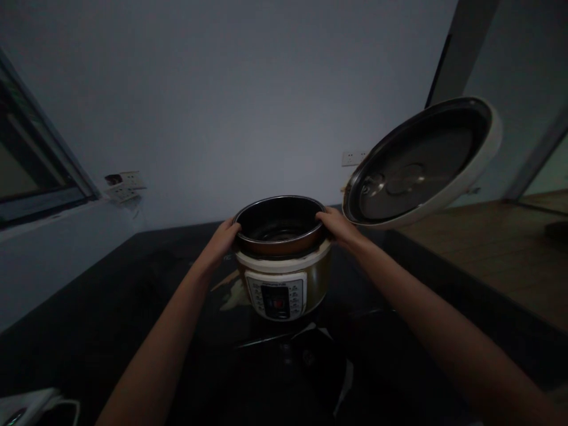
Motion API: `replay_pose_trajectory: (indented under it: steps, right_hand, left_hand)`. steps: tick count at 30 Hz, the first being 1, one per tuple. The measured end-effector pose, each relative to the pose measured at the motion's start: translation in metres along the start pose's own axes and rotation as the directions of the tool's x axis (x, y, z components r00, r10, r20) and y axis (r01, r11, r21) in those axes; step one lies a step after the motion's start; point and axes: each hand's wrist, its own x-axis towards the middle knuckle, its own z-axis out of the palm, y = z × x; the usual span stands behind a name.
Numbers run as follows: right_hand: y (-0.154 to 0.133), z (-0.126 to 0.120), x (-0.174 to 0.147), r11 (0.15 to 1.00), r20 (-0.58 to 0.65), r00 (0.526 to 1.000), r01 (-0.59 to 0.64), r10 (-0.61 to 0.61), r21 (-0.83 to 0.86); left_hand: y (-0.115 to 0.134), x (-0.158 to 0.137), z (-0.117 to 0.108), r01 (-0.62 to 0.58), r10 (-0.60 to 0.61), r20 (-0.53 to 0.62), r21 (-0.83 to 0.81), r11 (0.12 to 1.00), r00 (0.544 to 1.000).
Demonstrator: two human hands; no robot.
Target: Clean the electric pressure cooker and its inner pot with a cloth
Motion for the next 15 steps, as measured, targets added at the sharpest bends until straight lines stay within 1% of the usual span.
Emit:
replay_pose_trajectory:
  steps: [3,9,12,15]
  right_hand:
    - [-0.0034,0.0001,-0.0010,0.998,0.021,0.998,-0.055,0.056,-0.038]
    - [-0.0076,-0.0004,0.0004,0.982,0.054,0.988,-0.137,0.144,-0.128]
    - [-0.0096,-0.0006,0.0007,0.971,0.076,0.982,-0.156,0.172,-0.181]
    - [-0.0113,-0.0009,-0.0005,0.962,0.078,0.982,-0.149,0.171,-0.229]
  left_hand:
    - [0.0006,-0.0012,0.0009,0.041,-0.041,-0.003,0.025,0.999,0.999]
    - [0.0029,-0.0044,0.0030,0.059,-0.059,0.002,0.051,0.997,0.998]
    - [0.0031,-0.0064,0.0039,0.068,-0.067,-0.006,0.073,0.995,0.998]
    - [0.0008,-0.0065,0.0037,0.068,-0.066,-0.020,0.104,0.992,0.998]
